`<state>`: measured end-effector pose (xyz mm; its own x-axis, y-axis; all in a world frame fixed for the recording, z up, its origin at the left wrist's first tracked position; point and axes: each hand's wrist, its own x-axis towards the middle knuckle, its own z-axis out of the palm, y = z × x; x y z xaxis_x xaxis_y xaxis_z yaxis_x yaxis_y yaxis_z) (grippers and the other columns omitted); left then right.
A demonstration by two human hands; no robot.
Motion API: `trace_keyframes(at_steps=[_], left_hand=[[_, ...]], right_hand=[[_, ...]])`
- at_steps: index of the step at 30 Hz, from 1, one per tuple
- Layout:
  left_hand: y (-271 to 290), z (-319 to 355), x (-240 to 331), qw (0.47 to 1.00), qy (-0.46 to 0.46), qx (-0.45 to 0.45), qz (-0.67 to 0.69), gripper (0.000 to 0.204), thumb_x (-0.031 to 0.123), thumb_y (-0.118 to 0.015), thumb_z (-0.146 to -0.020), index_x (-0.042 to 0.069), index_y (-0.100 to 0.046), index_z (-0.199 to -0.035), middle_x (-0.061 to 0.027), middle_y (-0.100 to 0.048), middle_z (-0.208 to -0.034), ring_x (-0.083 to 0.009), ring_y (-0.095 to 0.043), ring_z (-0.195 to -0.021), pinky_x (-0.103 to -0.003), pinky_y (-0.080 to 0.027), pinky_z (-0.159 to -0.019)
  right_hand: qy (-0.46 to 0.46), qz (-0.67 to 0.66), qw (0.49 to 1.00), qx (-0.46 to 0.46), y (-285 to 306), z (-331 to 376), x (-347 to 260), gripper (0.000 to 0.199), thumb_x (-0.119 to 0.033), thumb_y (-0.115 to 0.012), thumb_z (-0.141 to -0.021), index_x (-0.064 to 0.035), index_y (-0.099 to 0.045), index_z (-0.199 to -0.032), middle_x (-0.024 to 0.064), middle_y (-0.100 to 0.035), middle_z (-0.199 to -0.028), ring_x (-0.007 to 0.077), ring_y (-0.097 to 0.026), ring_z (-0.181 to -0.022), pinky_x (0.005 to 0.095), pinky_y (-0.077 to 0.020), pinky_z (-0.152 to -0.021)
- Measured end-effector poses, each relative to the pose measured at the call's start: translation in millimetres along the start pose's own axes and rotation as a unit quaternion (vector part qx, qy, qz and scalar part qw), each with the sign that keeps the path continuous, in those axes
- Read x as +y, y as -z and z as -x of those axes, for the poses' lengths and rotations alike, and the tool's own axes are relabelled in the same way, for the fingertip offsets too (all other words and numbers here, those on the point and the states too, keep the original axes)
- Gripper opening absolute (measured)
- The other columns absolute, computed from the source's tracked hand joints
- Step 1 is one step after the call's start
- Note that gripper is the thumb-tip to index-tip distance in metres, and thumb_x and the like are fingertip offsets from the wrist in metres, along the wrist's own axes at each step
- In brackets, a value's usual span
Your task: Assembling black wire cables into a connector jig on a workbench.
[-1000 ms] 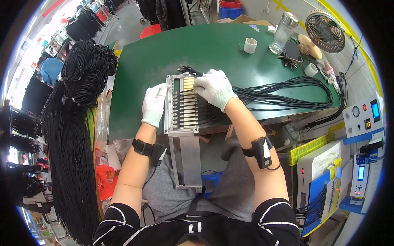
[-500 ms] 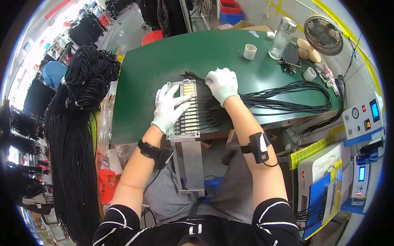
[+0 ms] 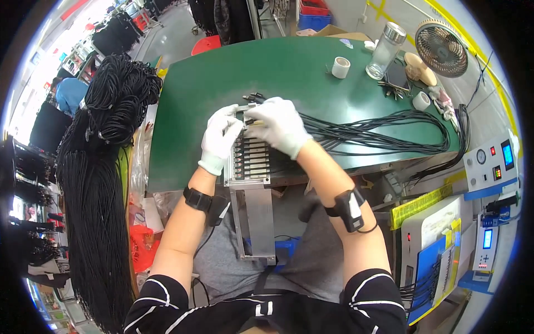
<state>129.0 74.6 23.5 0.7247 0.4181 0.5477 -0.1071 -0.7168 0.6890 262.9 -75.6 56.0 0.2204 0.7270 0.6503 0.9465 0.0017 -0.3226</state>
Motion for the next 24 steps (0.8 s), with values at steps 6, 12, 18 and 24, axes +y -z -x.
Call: trace_keyframes(at_steps=[6,12,18,24], left_hand=[[-1,1,-19,0.961,0.128,0.033,0.241,0.012,0.012,-0.068,-0.091,0.002,-0.071,-0.095,-0.0174,-0.063,-0.130,-0.0270,-0.059,-0.120,-0.035,-0.043,-0.105],[7,1,-19,0.995,0.073,0.058,-0.042,0.019,0.024,-0.068,-0.091,0.005,-0.072,-0.091,-0.0142,-0.070,-0.117,-0.0324,-0.062,-0.112,-0.044,-0.041,-0.106],[10,4,-20,0.985,0.151,0.012,-0.086,0.024,0.029,-0.064,-0.094,0.006,-0.073,-0.096,-0.0109,-0.072,-0.113,-0.0307,-0.063,-0.108,-0.044,-0.040,-0.107],[15,0,-28,0.991,0.096,-0.017,-0.097,0.026,0.030,-0.060,-0.097,0.010,-0.075,-0.106,-0.0096,-0.070,-0.116,-0.0262,-0.061,-0.112,-0.039,-0.042,-0.105]], right_hand=[[-0.012,0.049,0.998,-0.027,14,3,16,0.017,-0.017,-0.077,-0.075,-0.0106,-0.073,-0.090,0.0078,-0.070,-0.082,0.0317,-0.063,-0.082,0.0404,-0.0508,-0.076],[-0.054,0.028,0.998,-0.008,17,13,26,0.012,-0.017,-0.077,-0.076,-0.0129,-0.072,-0.086,0.0058,-0.068,-0.076,0.0302,-0.063,-0.078,0.0394,-0.0508,-0.073],[-0.096,0.077,0.990,-0.063,7,15,27,0.010,-0.028,-0.071,-0.082,-0.0182,-0.073,-0.085,0.0023,-0.069,-0.078,0.0268,-0.063,-0.082,0.0403,-0.0478,-0.077],[-0.083,0.102,0.990,-0.044,5,10,25,0.013,-0.030,-0.069,-0.083,-0.0182,-0.073,-0.085,0.0037,-0.070,-0.077,0.0280,-0.064,-0.084,0.0419,-0.0483,-0.078]])
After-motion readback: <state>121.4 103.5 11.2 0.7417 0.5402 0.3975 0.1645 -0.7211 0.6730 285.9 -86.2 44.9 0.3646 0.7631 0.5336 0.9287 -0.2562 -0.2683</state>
